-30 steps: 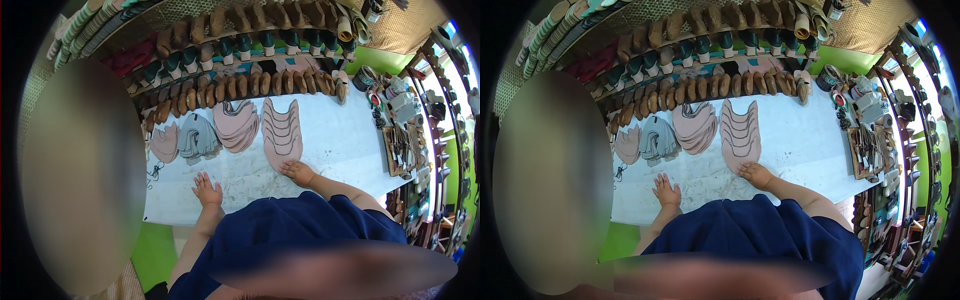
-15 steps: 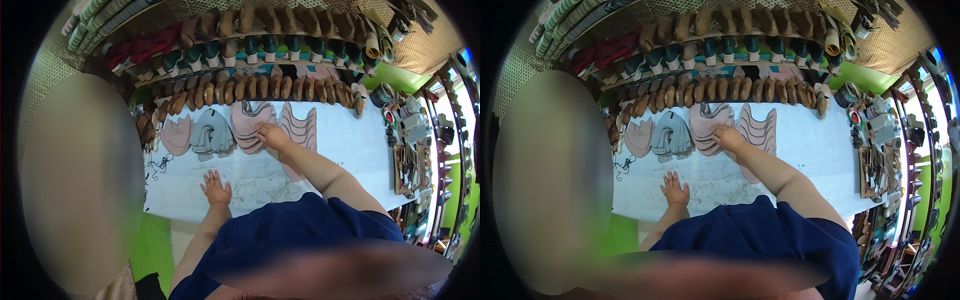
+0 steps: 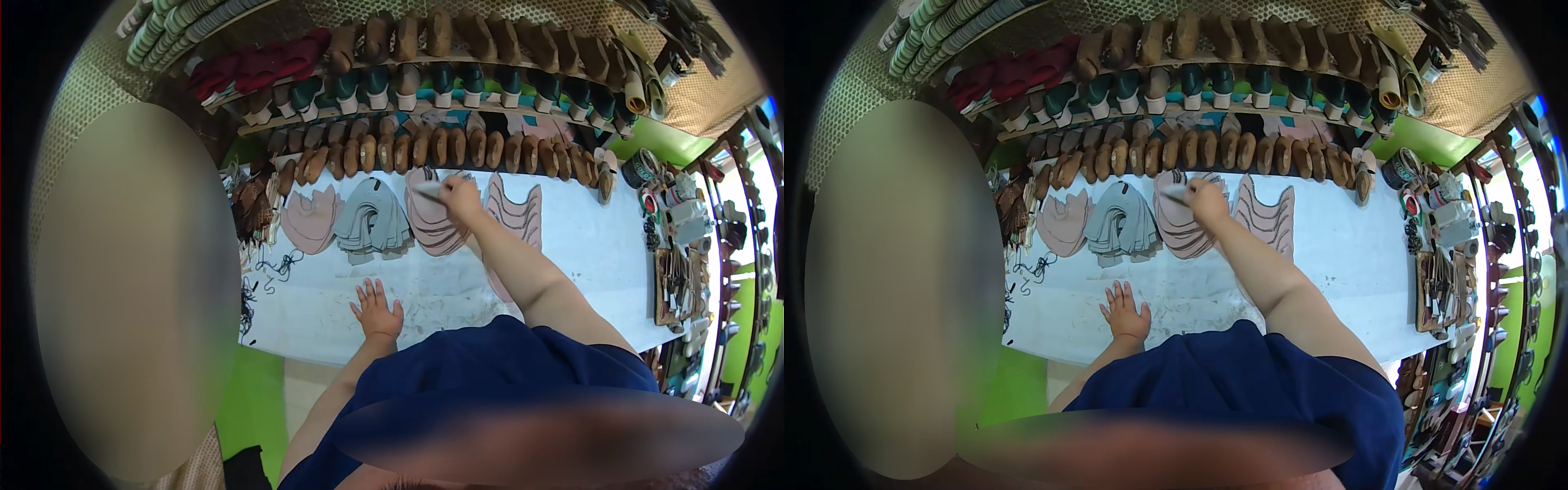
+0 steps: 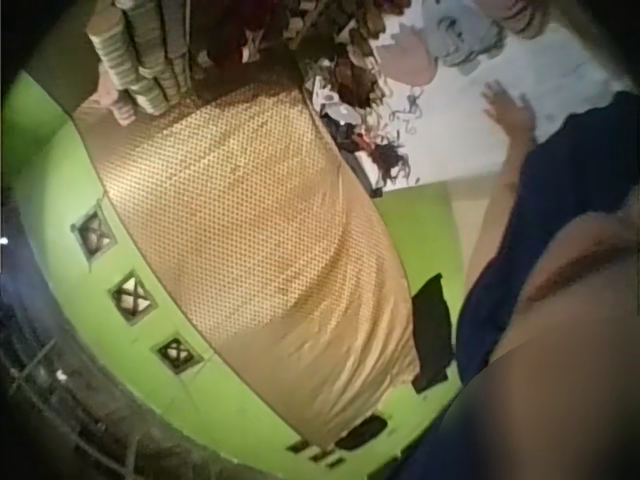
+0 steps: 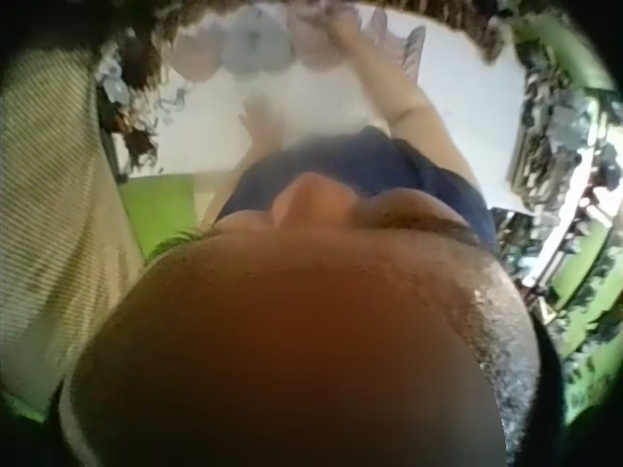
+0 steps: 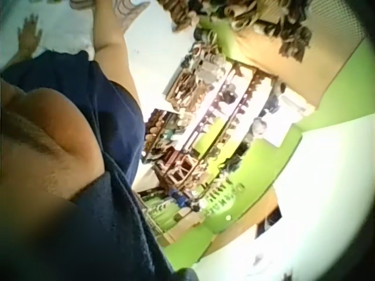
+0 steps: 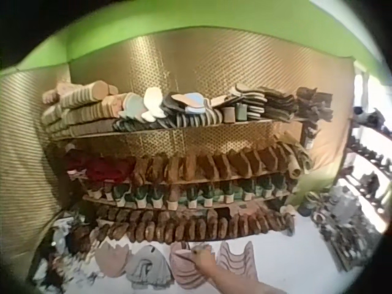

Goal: Arranging and inspecting precut shoe upper components on a workbench.

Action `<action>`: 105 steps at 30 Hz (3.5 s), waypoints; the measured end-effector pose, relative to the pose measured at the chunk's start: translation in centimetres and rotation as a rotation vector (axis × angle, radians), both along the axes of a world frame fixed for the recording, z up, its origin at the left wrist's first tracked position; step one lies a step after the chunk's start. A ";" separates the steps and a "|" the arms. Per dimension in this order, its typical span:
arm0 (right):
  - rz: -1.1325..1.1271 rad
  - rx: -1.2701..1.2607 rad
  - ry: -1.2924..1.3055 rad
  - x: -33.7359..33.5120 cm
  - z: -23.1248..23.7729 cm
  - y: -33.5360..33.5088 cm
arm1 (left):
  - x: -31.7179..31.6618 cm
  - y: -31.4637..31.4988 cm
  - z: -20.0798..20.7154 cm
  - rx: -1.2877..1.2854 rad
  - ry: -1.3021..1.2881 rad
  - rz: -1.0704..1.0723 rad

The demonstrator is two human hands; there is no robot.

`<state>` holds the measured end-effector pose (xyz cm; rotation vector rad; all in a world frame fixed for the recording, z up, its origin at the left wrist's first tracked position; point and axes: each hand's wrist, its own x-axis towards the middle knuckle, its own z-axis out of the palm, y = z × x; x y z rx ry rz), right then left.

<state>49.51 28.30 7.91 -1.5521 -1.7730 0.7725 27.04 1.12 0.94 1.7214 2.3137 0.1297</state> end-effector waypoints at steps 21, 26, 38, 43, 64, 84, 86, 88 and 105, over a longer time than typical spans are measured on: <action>0.347 0.413 -0.605 17.0 -5.7 -22.1 | -0.1 -0.4 -0.4 0.056 0.021 -0.012; 0.272 0.359 -0.618 17.6 -7.8 -26.6 | 0.4 -0.4 0.7 0.033 0.018 -0.014; 0.287 0.263 -0.700 16.1 -7.7 -29.9 | 0.5 -0.4 1.2 0.006 0.005 -0.011; 0.247 0.019 -0.543 14.9 -5.3 -27.9 | 0.4 -0.4 1.1 0.006 0.006 0.005; 0.591 0.414 -0.516 0.8 -5.9 -1.9 | 0.3 0.0 -0.2 0.014 -0.005 0.020; -0.054 -0.260 0.487 4.1 -1.6 4.3 | 0.4 0.0 -0.4 0.028 0.053 -0.014; -0.117 -0.283 0.606 5.3 -0.6 4.0 | 0.5 0.0 -0.3 0.024 0.051 -0.016; -0.133 -0.255 0.721 9.1 -0.2 4.6 | 0.6 0.2 -0.2 0.024 0.047 -0.025; 0.005 0.045 -0.567 34.4 -6.3 -6.1 | 0.7 0.1 0.5 0.005 0.044 -0.016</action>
